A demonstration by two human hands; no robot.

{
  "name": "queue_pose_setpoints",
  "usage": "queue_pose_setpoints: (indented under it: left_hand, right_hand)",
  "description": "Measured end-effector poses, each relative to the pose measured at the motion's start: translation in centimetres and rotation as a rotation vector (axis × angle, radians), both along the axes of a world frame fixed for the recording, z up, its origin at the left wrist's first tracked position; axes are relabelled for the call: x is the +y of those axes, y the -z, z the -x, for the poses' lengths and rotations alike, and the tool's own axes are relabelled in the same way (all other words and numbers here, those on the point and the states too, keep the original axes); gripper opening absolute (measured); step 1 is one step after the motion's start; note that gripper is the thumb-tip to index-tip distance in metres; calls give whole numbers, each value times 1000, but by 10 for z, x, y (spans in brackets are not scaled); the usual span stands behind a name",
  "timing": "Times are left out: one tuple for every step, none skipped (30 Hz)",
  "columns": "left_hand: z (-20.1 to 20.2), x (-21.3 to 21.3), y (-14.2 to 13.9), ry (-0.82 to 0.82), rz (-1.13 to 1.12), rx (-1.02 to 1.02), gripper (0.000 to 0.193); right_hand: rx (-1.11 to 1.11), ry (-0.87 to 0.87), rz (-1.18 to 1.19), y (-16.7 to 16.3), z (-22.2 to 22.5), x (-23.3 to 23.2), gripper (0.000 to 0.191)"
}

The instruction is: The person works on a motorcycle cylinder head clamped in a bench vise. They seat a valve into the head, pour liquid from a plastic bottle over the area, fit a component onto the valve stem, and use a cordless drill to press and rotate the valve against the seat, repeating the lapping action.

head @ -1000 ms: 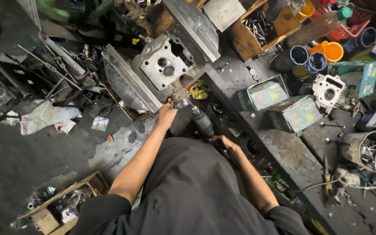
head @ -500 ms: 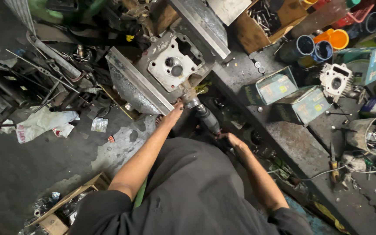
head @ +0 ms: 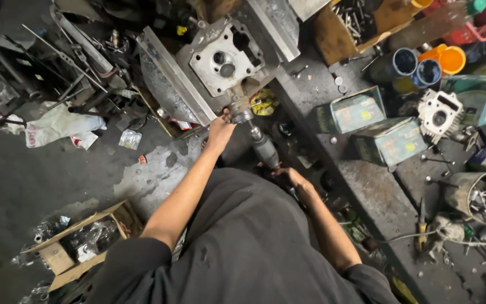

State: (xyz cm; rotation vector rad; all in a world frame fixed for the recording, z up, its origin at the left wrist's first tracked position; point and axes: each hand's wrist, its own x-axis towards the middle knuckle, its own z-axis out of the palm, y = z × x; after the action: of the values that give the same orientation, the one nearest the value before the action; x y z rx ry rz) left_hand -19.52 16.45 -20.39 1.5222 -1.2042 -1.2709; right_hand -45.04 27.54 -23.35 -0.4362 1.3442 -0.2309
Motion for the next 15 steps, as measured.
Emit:
queue_pose_setpoints:
  left_hand:
    - [4,3,-8,-47,-1,113,28]
    - [7,6,-15,-100,-5,231,32]
    - [10,8,-21,-105,12,179,31]
    - [13,10,-26,-109,31,128,29]
    - [15,11,-29,-114,53,77,28]
    - [17,12,-32,-127,58,114,28]
    - [19,13,-34,-142,63,150,28]
    - [20,13,-35,-157,67,185,29]
    - [21,13,-36,-171,61,172,28]
    - [23,13,-36,-183,57,160,28]
    - [24,13,-37,-196,56,150,27]
    - [26,12,-38,-209,72,163,27]
    - [27,12,-38,-225,86,178,27]
    - [29,12,-39,-241,98,192,28]
    - [30,12,-40,-258,42,204,28]
  right_hand:
    - [33,-33,21,-1,2,0,34]
    - [65,-63,36,-2,3,0,34]
    - [-27,-33,33,-3,5,-1,34]
    - [-119,-4,32,-4,6,-2,35]
    - [-211,26,32,-5,8,-3,36]
    - [-179,15,51,-6,10,-4,33]
    - [-147,4,70,-7,11,-5,31]
    - [-116,-8,86,-8,13,-7,29]
    - [-97,-46,92,-9,15,-8,28]
    - [-76,-83,99,-10,16,-10,28]
    - [-53,-120,110,-11,18,-11,28]
    - [-103,-128,112,-11,20,-12,28]
    - [-151,-139,112,-11,22,-13,27]
    - [-199,-150,109,-12,23,-14,26]
    - [-238,-141,100,-12,23,-15,27]
